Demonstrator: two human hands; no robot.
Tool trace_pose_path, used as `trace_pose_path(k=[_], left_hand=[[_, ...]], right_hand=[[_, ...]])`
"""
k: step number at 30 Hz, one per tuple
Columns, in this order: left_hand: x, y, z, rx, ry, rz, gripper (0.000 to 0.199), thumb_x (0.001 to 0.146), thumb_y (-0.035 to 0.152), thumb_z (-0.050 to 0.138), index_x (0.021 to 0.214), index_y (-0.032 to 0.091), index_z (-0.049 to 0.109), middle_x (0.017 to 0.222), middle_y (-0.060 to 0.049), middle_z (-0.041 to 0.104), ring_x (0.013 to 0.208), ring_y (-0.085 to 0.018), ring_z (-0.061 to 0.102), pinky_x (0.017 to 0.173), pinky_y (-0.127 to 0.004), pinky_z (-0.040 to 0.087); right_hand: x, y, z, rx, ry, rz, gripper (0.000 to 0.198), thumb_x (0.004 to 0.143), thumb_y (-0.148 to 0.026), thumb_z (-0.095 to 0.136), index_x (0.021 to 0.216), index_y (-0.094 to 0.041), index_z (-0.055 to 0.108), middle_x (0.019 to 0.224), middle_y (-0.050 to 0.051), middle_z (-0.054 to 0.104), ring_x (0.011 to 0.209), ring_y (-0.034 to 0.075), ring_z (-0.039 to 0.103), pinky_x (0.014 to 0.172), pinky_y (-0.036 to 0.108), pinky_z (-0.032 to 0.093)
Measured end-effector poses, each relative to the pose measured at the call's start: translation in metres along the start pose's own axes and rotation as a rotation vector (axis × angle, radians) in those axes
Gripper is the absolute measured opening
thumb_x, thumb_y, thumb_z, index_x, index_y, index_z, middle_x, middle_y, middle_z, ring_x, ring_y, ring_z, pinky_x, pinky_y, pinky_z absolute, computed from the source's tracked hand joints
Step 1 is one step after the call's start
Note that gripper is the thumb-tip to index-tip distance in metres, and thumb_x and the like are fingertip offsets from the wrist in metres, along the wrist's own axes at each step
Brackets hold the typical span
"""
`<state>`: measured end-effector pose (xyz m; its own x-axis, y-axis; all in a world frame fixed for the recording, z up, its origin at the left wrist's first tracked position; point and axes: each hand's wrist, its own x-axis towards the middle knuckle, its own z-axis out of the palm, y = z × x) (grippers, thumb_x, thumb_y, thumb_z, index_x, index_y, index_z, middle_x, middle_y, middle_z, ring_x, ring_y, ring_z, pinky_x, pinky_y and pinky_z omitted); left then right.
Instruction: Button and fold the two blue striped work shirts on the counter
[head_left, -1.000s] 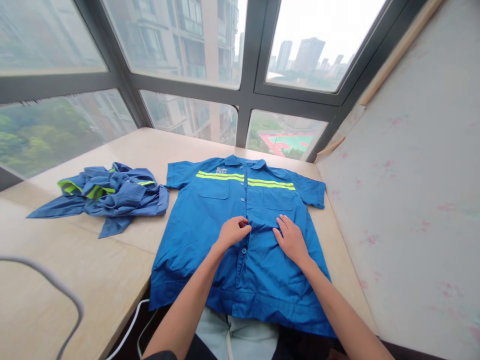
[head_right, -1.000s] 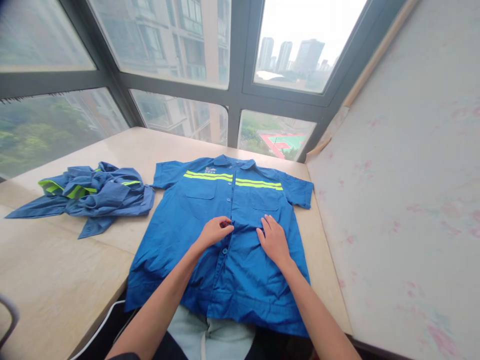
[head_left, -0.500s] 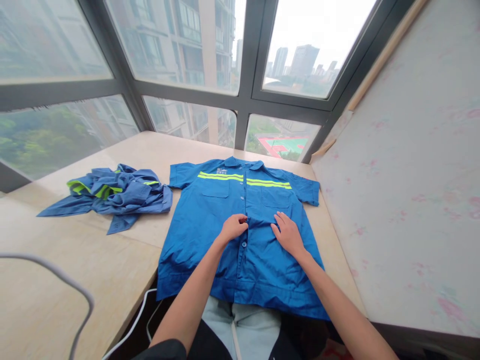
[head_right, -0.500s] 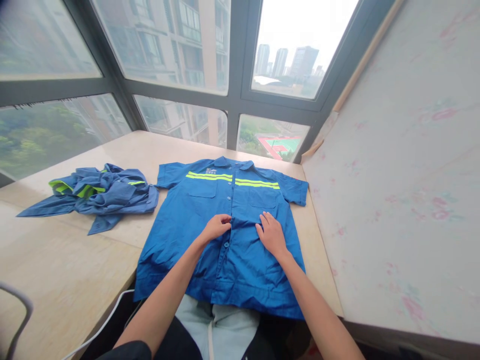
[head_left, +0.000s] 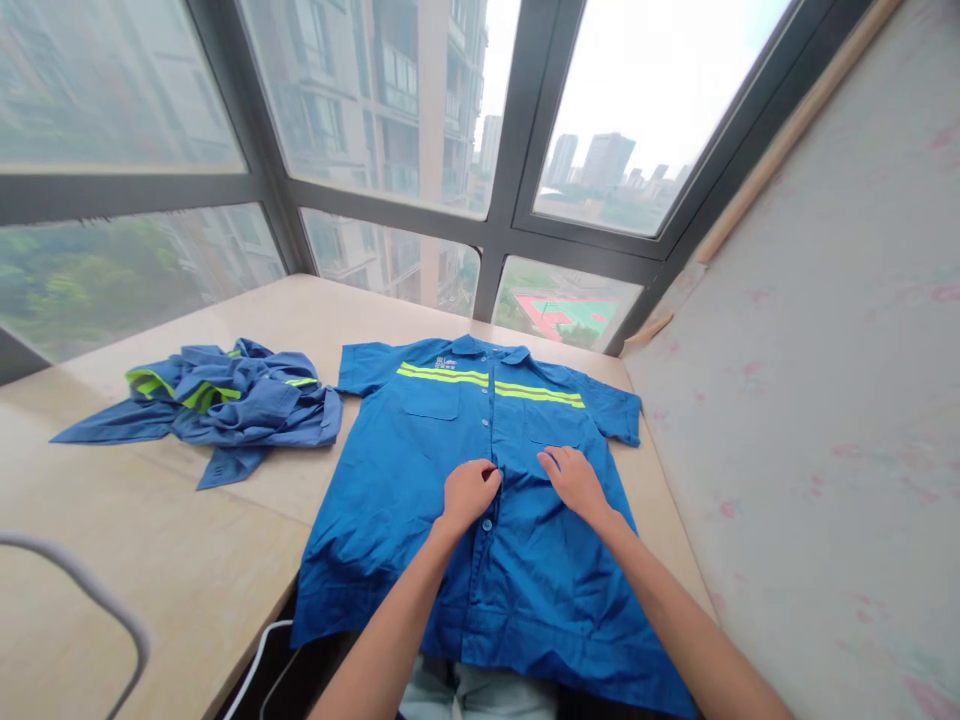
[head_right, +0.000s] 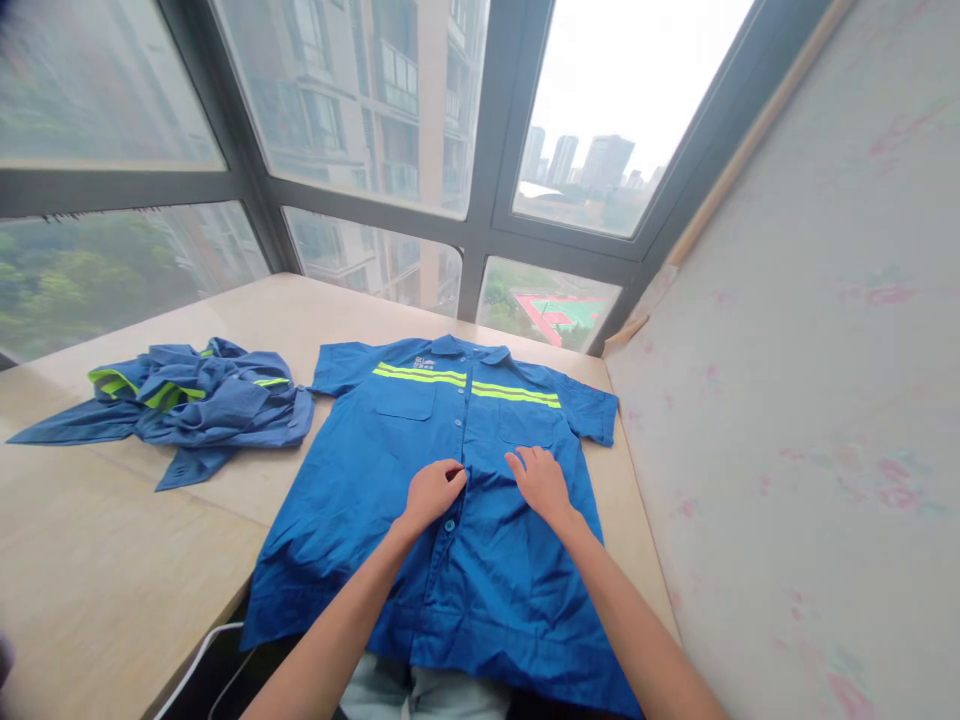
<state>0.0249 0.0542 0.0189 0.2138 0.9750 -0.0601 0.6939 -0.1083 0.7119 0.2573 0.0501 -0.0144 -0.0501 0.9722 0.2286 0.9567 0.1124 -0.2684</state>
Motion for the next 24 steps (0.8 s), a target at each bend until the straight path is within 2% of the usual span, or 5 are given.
trace_pose_path(k=[6, 12, 16, 20, 24], left_hand=[[-0.001, -0.001, 0.003, 0.098, 0.016, -0.011, 0.024, 0.088, 0.026, 0.049, 0.083, 0.022, 0.072, 0.088, -0.004, 0.075, 0.082, -0.016, 0.064, 0.068, -0.025, 0.035], [-0.001, -0.001, 0.004, 0.136, -0.011, -0.043, 0.022, 0.087, 0.026, 0.049, 0.084, 0.021, 0.071, 0.089, -0.005, 0.074, 0.084, -0.018, 0.064, 0.069, -0.026, 0.035], [-0.001, -0.003, 0.006, 0.148, -0.002, -0.039, 0.021, 0.088, 0.026, 0.049, 0.084, 0.021, 0.069, 0.089, -0.005, 0.073, 0.084, -0.018, 0.065, 0.069, -0.027, 0.035], [-0.002, -0.004, 0.007, 0.158, 0.032, 0.004, 0.021, 0.087, 0.026, 0.049, 0.079, 0.019, 0.068, 0.086, -0.005, 0.072, 0.082, -0.018, 0.064, 0.068, -0.028, 0.035], [-0.003, -0.001, 0.006, 0.176, 0.024, -0.036, 0.025, 0.087, 0.028, 0.047, 0.080, 0.019, 0.069, 0.087, -0.007, 0.073, 0.083, -0.019, 0.066, 0.069, -0.028, 0.037]], right_hand=[[0.078, -0.028, 0.000, 0.042, -0.109, -0.300, 0.055, 0.087, -0.008, 0.046, 0.141, -0.018, 0.050, 0.137, 0.013, 0.055, 0.126, 0.022, 0.053, 0.108, 0.038, 0.043], [0.140, -0.045, 0.013, -0.179, -0.243, -0.563, 0.047, 0.084, -0.001, 0.051, 0.121, -0.023, 0.069, 0.143, 0.011, 0.054, 0.129, 0.025, 0.053, 0.108, 0.041, 0.043], [0.159, -0.045, 0.009, -0.240, -0.258, -0.688, 0.027, 0.088, -0.008, 0.055, 0.099, -0.022, 0.075, 0.135, 0.009, 0.060, 0.125, 0.025, 0.054, 0.105, 0.042, 0.042], [0.168, -0.046, 0.001, -0.316, -0.294, -0.863, 0.024, 0.090, -0.009, 0.053, 0.098, -0.021, 0.072, 0.126, 0.009, 0.066, 0.115, 0.022, 0.058, 0.096, 0.038, 0.045], [0.172, -0.048, -0.004, -0.356, -0.274, -0.855, 0.021, 0.090, -0.008, 0.051, 0.094, -0.018, 0.069, 0.105, 0.011, 0.070, 0.104, 0.022, 0.059, 0.094, 0.037, 0.042]])
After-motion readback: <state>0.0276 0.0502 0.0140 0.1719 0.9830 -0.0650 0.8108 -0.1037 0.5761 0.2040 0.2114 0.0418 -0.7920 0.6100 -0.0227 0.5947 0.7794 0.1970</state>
